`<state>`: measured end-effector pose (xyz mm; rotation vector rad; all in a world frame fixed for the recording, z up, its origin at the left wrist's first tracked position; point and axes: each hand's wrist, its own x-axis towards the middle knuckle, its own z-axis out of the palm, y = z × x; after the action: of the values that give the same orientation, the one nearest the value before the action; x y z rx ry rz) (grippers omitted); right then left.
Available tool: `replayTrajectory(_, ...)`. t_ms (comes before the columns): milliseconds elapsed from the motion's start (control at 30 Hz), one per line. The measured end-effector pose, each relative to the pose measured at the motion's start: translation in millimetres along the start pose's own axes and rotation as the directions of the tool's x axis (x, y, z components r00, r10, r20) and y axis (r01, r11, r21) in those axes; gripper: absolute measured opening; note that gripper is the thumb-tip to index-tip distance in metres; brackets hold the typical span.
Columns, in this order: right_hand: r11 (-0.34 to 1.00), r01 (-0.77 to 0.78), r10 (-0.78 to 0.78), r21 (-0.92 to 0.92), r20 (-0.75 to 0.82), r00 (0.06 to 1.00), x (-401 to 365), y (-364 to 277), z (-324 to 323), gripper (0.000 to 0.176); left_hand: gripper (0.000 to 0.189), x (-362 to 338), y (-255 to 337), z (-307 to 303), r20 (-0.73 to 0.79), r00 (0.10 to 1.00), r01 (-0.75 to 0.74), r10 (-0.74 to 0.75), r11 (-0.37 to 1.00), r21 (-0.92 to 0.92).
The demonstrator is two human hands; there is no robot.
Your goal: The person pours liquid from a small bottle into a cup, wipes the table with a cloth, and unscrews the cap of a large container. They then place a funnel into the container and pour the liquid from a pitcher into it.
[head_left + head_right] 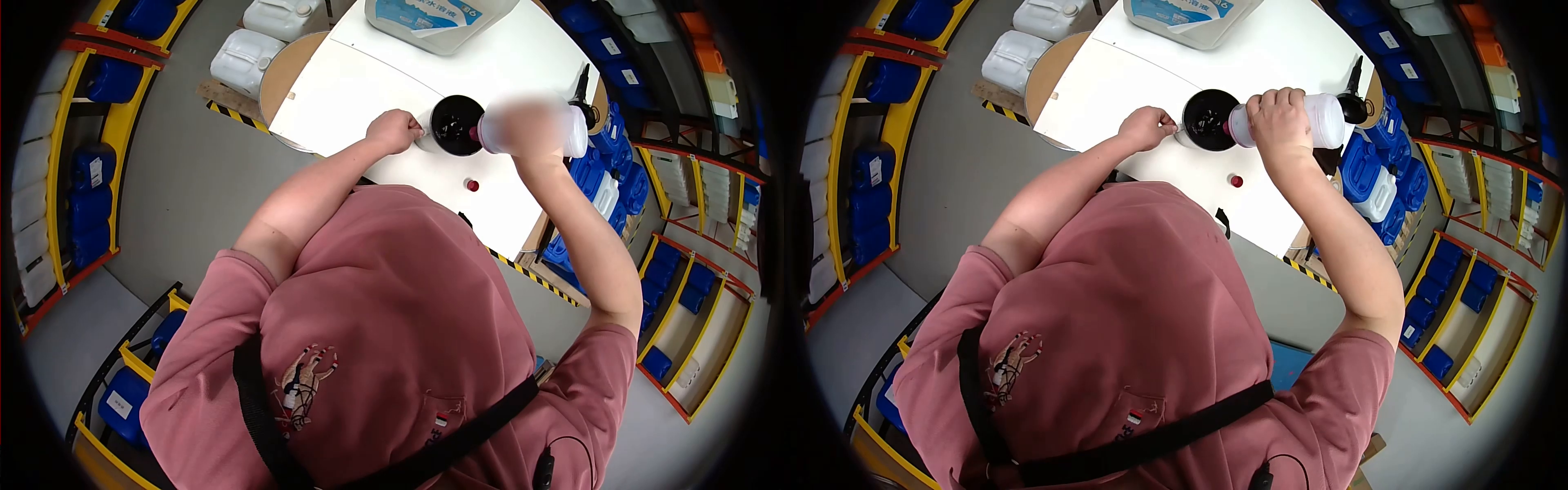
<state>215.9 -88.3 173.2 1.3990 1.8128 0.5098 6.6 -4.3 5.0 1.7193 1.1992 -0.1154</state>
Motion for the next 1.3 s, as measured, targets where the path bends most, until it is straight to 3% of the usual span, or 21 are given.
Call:
replayTrajectory(233,0.999,-0.006,0.003,0.042,0.061,0.998,4.5,-0.3,-3.1,0.040,0.028,3.1,-4.7,-0.4,0.011,1.000,-0.003,0.003,1.000,-0.012)
replayTrajectory(533,1.000,-0.019,0.019,0.014,0.012,1.000,3.0,0.0,-0.6,0.038,0.029,3.0,-4.6,-1.0,0.005,1.000,-0.013,0.013,1.000,-0.001)
replayTrajectory(1300,0.995,-0.039,0.033,0.090,0.061,0.998,0.9,1.1,4.5,0.038,0.028,1.9,-4.1,-1.9,0.009,1.000,-0.003,0.003,1.000,-0.011)
